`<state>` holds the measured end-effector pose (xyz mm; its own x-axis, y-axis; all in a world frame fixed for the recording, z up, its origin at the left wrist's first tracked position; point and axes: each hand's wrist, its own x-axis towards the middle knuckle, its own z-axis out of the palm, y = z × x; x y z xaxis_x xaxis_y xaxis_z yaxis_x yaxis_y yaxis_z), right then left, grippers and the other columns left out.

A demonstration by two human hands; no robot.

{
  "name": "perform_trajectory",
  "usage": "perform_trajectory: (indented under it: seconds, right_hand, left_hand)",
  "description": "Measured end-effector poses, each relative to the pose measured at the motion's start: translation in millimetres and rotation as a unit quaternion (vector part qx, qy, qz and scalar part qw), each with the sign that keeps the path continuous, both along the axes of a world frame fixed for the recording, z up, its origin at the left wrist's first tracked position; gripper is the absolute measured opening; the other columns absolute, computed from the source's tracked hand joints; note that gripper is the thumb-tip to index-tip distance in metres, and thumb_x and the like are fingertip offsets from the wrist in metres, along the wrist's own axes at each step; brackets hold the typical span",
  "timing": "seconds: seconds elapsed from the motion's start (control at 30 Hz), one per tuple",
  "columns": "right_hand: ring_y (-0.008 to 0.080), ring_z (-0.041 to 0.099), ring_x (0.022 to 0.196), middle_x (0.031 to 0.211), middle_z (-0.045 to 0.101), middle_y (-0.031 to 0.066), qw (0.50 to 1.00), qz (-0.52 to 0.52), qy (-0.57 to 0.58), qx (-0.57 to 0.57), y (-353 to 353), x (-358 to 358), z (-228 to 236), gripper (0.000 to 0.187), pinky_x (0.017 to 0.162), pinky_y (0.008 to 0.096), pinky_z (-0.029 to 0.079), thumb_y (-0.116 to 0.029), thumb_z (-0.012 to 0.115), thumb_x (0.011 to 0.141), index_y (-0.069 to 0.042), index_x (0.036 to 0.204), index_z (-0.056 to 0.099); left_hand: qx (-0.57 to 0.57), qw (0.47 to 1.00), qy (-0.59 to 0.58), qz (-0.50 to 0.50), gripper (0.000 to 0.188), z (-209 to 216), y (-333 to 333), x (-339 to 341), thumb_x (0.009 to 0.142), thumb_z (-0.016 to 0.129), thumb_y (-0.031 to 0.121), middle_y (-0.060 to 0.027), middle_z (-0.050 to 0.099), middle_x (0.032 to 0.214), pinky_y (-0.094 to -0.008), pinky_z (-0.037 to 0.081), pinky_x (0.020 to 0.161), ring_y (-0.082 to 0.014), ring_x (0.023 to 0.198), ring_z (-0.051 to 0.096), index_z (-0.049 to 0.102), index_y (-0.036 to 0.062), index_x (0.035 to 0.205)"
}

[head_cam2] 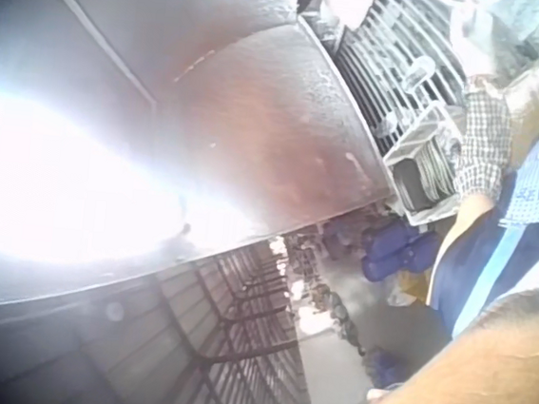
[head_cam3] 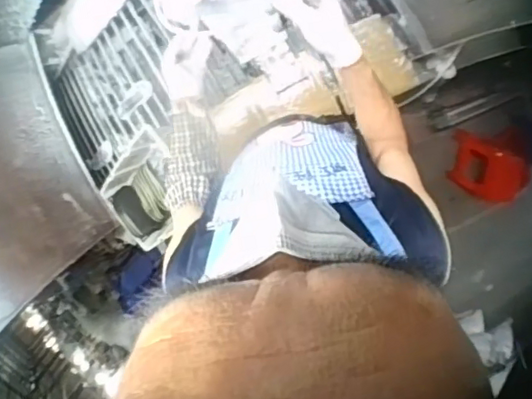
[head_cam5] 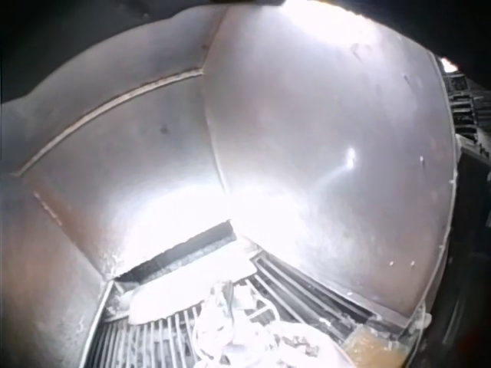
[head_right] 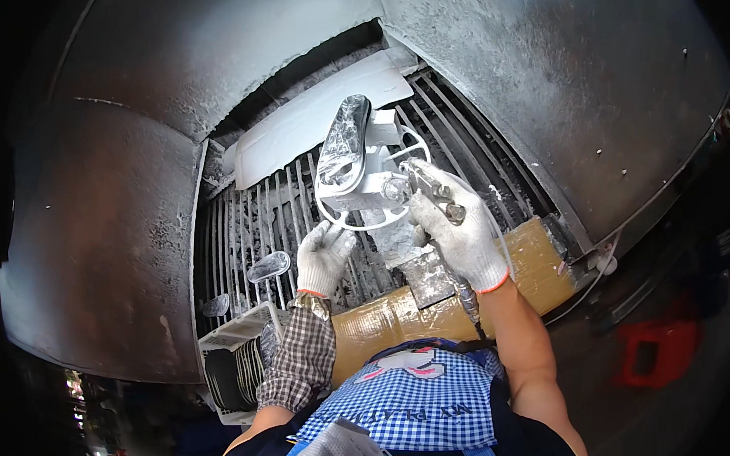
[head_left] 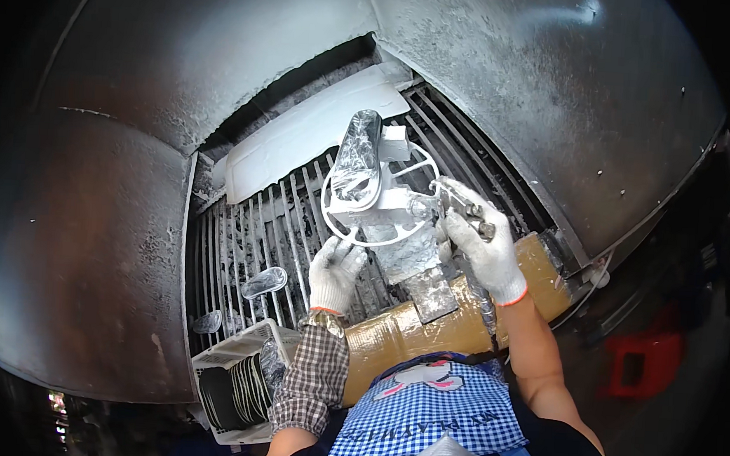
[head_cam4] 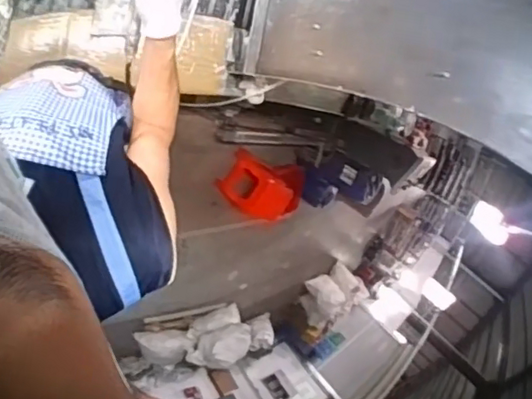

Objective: The person spray paints a stack of black plates with a white coating. They pick up each plate individually from a white basket, spray it thoroughly on both sides using a spray gun, and place it on a metal grate to dry. The process is repeated for multiple plates throughout the clip.

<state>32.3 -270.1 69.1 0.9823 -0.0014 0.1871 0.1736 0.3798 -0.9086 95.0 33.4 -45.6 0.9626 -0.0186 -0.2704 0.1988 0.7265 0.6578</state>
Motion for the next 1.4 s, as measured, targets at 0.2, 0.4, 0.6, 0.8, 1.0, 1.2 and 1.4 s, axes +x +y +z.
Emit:
perform_trajectory:
  seconds: [0.2,0.4,0.6,0.8,1.0,1.2,1.4]
  right_hand:
    - [0.0073,0.062,0.072,0.091,0.067,0.0023,1.0,-0.013,-0.018,-0.023,9.5,18.1,-1.8,0.053,0.064,0.0239,0.053,-0.018,0.065,0.108,0.003,0.154,0.051]
    - [0.0073,0.062,0.072,0.092,0.067,0.0029,0.998,-0.042,-0.04,-0.011,14.7,33.6,-15.3,0.055,0.063,0.0242,0.053,-0.021,0.068,0.107,0.005,0.152,0.053]
    - [0.0035,0.059,0.072,0.102,0.07,0.0007,0.996,-0.063,-0.048,-0.034,12.8,42.7,-17.2,0.056,0.062,0.0219,0.051,-0.014,0.068,0.106,0.003,0.156,0.049]
    - [0.0059,0.064,0.079,0.112,0.074,0.0069,0.987,-0.117,-0.095,-0.048,7.3,53.1,-24.3,0.056,0.069,0.0234,0.054,-0.015,0.067,0.107,0.006,0.155,0.049]
    - [0.0095,0.069,0.092,0.118,0.076,0.0135,0.979,-0.157,-0.091,-0.095,5.2,48.6,-24.3,0.058,0.079,0.0245,0.056,-0.015,0.066,0.106,0.011,0.154,0.046]
    - [0.0037,0.059,0.074,0.093,0.072,0.003,0.991,-0.074,-0.063,-0.094,23.3,37.3,-13.1,0.057,0.065,0.0224,0.051,-0.014,0.068,0.105,0.006,0.155,0.05]
    - [0.0049,0.061,0.072,0.1,0.072,0.004,0.996,0.007,-0.059,-0.072,26.2,29.3,-14.4,0.055,0.065,0.022,0.051,-0.013,0.067,0.105,0.006,0.154,0.05]
  left_hand:
    - [0.008,1.0,-0.005,0.009,0.031,6.3,8.2,9.5,0.103,0.059,0.018,-0.0361,0.055,0.149,-0.053,0.061,0.098,-0.0468,0.122,0.066,0.053,-0.0019,0.127]
    - [0.013,1.0,0.001,0.028,0.028,8.4,12.8,14.7,0.102,0.061,0.015,-0.0381,0.056,0.147,-0.0548,0.061,0.099,-0.0487,0.126,0.064,0.055,-0.0018,0.123]
    - [-0.011,0.999,0.008,0.036,0.037,9.8,20.2,22.6,0.105,0.059,0.019,-0.0369,0.056,0.146,-0.0534,0.061,0.095,-0.0492,0.124,0.064,0.048,0.0001,0.135]
    - [0.015,0.999,-0.013,0.039,0.04,6.9,33.7,37.6,0.106,0.059,0.02,-0.0352,0.058,0.142,-0.0524,0.061,0.095,-0.0466,0.124,0.065,0.048,-0.0008,0.138]
    - [0.044,0.997,0.006,0.061,0.031,3.2,24.1,35.8,0.104,0.06,0.019,-0.0272,0.066,0.13,-0.0525,0.06,0.093,-0.0433,0.12,0.067,0.054,-0.0007,0.127]
    - [0.025,0.999,0.02,0.004,0.032,-14.0,4.8,15.4,0.105,0.058,0.02,-0.0231,0.068,0.131,-0.0502,0.058,0.092,-0.0399,0.12,0.067,0.058,-0.0016,0.129]
    - [0.023,0.999,0.03,-0.025,0.037,-13.2,-26.4,-8.5,0.105,0.055,0.018,-0.0249,0.066,0.134,-0.0511,0.061,0.093,-0.0425,0.12,0.067,0.056,-0.0042,0.135]
